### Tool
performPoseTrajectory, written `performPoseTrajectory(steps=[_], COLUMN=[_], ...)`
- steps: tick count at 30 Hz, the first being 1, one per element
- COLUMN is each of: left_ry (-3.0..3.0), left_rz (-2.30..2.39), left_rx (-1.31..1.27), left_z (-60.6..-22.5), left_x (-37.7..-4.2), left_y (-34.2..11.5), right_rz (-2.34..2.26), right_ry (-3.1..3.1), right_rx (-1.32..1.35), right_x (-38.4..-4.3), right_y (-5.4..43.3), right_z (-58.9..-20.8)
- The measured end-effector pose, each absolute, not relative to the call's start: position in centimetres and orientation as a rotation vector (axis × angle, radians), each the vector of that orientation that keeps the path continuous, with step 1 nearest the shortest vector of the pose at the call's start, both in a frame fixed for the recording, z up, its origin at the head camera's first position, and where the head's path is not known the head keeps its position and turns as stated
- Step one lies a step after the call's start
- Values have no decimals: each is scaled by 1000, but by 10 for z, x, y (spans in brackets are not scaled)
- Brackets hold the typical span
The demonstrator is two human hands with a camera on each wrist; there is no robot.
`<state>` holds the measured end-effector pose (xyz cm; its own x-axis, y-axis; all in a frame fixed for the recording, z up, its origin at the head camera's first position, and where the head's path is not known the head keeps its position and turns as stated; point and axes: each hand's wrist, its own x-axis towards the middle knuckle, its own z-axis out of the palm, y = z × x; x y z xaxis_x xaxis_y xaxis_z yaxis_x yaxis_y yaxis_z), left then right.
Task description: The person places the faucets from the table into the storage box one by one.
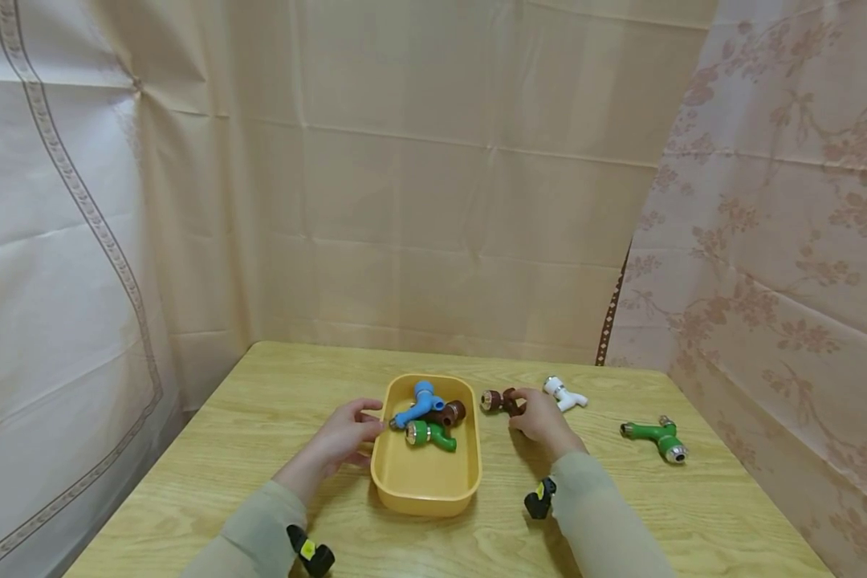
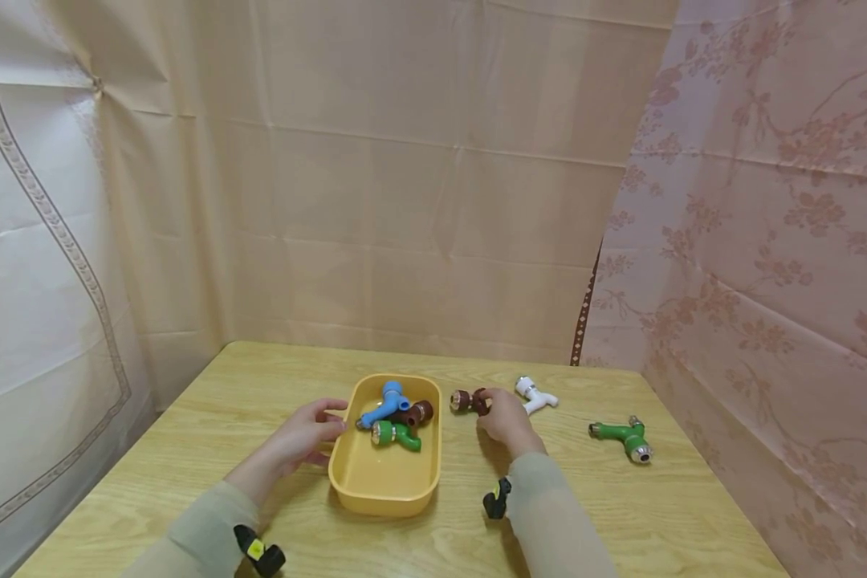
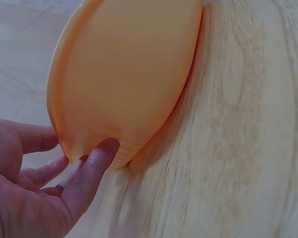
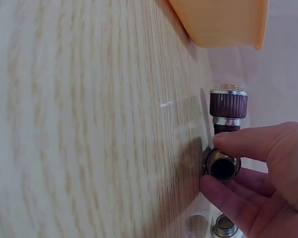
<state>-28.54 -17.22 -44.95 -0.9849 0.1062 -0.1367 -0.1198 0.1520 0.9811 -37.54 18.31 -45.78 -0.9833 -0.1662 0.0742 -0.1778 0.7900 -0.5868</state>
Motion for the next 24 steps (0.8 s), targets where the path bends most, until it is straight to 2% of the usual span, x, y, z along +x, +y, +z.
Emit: performPoseTrajectory(steps=[16,24], left_ry=[2253,2244], left_rz=[1941,1940], left_rx=[2,1], left_z=[-448,-449], left_x=[-286,-285], left_y=[-173,-172], right_rz=[1385,1468], right_ry=[-2862,-2799], right_rx=[103,119], right_x=[-377,-374], right_y=[191,194], right_z=[-458,-457])
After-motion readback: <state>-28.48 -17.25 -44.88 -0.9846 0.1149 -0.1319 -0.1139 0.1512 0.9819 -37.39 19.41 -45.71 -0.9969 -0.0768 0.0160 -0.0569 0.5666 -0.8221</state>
